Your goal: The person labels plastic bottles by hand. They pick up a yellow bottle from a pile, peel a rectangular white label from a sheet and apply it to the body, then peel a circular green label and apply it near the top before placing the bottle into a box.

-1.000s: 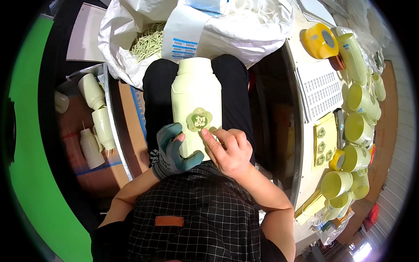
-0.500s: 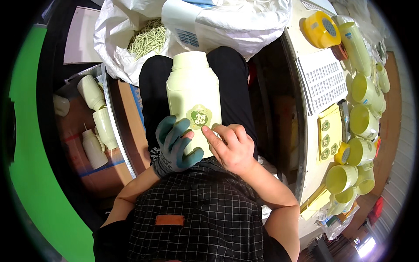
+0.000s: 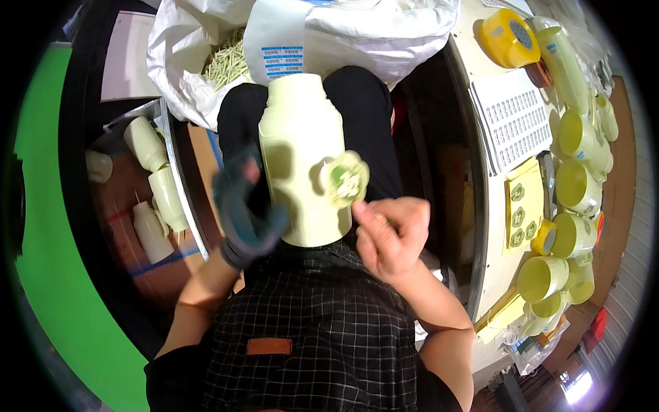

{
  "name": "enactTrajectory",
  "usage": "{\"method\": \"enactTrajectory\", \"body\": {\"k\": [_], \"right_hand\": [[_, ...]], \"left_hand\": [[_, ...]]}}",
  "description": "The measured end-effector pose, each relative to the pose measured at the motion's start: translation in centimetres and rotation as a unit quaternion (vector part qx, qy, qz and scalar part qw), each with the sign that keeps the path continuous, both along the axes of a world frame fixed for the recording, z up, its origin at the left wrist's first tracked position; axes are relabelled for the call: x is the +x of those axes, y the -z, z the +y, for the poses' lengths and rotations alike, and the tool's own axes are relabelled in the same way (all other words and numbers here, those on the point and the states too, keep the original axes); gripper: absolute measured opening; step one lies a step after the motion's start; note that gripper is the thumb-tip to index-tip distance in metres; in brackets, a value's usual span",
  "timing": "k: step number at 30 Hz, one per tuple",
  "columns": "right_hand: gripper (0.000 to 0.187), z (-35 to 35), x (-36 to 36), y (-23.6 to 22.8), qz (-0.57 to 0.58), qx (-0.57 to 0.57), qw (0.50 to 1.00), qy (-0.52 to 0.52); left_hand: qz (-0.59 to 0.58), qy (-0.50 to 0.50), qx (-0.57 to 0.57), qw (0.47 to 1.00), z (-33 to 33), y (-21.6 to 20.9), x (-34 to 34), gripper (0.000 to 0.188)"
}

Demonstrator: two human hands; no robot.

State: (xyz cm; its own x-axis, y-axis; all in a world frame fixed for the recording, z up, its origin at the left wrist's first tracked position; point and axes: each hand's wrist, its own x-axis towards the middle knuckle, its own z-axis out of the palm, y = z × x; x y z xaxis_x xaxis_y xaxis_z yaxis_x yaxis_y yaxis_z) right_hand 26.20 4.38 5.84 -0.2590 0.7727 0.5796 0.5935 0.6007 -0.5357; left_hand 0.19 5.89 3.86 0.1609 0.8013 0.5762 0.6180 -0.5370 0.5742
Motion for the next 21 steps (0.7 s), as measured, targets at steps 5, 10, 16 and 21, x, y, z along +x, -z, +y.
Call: {"method": "enactTrajectory", "body": {"k": [5,10,16,21], "right_hand": [[0.042,0.3,-0.5,0.7,0.075,-0.046,0.995,0.041],[0.037,0.3,1.2,-0.7,0.076,-0.007,0.994,0.076],[0.038,-1.0,1.1,0.1,0.038,-0.015,0.998,0.040],[0.052,-1.2,-0.9,1.5,0.010,0.005,1.000,0.003]], "left_hand": [[0.164,-0.028,-0.221,0.961,14.0,-5.1,1.9,0.051],[-0.135,0.181,-0.403,0.887,13.9,-4.6,-3.4,0.043],[-0.180,0.156,-0.339,0.910,12.2,0.5,-3.6,0.037],[0.011,-0.015,-0.264,0.964,13.4,0.9,-2.1,0.037]]}}
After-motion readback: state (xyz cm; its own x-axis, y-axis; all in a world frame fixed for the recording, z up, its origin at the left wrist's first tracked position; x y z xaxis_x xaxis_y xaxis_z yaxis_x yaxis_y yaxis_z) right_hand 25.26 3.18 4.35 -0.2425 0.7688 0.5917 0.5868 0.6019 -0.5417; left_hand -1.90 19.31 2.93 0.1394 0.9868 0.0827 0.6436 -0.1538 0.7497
